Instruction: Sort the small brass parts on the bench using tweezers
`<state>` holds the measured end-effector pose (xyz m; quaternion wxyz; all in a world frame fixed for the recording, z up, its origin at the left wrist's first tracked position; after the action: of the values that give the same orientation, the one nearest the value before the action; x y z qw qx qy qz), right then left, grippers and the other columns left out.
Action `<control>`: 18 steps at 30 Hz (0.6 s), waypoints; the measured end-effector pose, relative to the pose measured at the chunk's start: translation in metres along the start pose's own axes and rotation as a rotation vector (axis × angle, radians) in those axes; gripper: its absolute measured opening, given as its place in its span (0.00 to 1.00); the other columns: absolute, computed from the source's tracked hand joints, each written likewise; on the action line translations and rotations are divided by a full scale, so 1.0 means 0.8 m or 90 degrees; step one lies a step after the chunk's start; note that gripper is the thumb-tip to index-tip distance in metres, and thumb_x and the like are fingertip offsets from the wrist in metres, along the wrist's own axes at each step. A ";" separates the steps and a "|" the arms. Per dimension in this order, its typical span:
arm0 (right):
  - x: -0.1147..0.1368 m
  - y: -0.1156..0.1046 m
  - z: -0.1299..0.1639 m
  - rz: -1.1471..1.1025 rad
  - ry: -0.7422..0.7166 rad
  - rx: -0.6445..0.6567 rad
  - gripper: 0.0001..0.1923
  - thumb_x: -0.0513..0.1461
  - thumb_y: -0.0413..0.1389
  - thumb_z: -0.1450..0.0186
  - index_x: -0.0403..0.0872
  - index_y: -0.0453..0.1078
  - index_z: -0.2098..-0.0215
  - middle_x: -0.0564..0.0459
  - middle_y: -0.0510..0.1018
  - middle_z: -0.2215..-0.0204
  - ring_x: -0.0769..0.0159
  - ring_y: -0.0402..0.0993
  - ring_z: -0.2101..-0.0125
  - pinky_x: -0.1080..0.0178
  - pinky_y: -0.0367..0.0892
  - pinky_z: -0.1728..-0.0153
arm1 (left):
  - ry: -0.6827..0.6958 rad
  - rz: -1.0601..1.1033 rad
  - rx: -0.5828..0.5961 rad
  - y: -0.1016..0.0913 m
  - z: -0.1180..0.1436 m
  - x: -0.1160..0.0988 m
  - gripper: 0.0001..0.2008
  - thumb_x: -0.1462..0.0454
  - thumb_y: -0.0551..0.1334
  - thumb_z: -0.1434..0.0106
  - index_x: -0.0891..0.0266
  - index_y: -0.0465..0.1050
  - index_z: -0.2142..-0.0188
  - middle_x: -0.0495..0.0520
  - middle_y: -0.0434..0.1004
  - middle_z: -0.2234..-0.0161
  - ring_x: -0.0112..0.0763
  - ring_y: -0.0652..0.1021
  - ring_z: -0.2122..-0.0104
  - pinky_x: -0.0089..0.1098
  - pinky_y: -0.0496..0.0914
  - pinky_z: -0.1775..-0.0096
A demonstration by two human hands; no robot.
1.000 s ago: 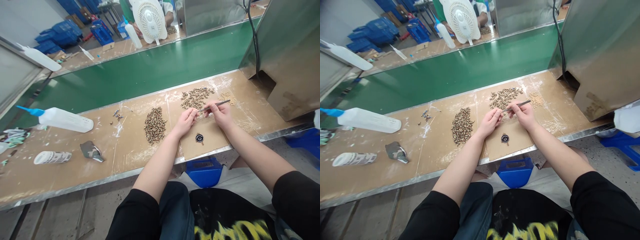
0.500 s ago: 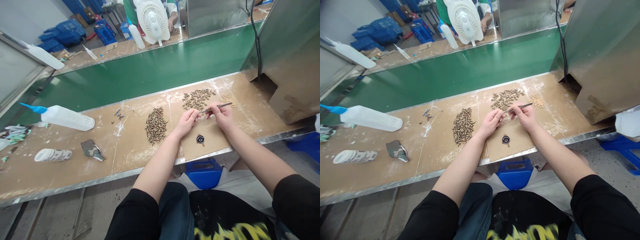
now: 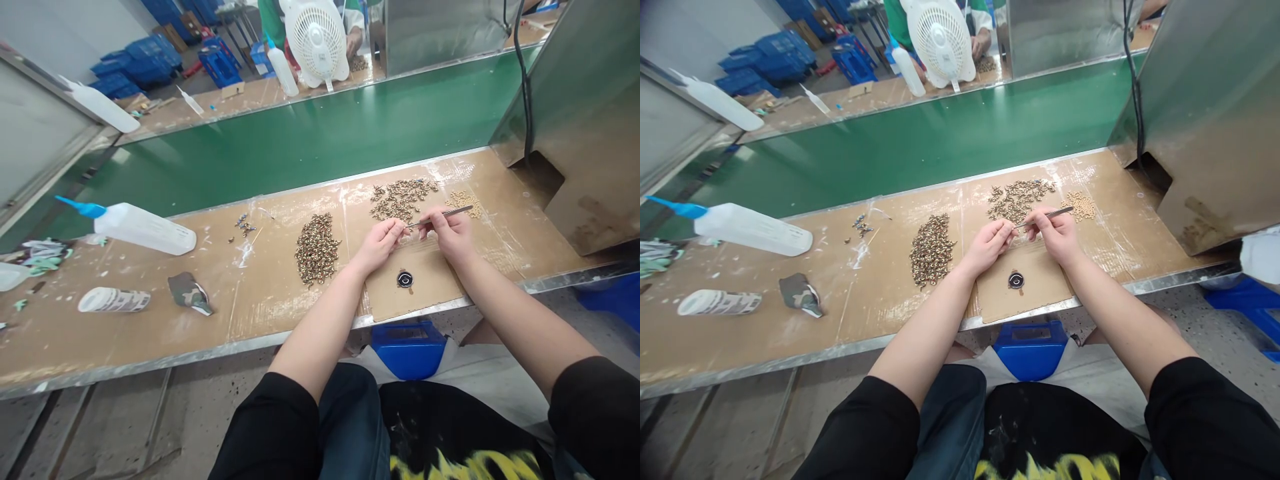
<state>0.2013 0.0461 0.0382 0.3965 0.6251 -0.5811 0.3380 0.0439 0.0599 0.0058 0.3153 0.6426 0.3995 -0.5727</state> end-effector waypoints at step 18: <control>0.002 0.005 0.002 0.085 -0.025 0.025 0.22 0.57 0.60 0.27 0.48 0.80 0.65 0.54 0.78 0.75 0.68 0.75 0.78 0.62 0.72 0.74 | -0.069 0.022 -0.018 0.002 0.000 0.008 0.21 0.46 0.58 0.25 0.62 0.69 0.63 0.45 0.63 0.73 0.21 0.61 0.78 0.26 0.58 0.74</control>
<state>0.1978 0.0441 0.0394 0.3493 0.5989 -0.6225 0.3630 0.0453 0.0601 -0.0008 0.3556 0.6130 0.3783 -0.5956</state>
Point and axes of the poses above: each hand's wrist, its own z-axis away from the middle knuckle, its own y-axis out of the palm, x = y × z, the point moved 8 cm from there along -z, towards the middle knuckle
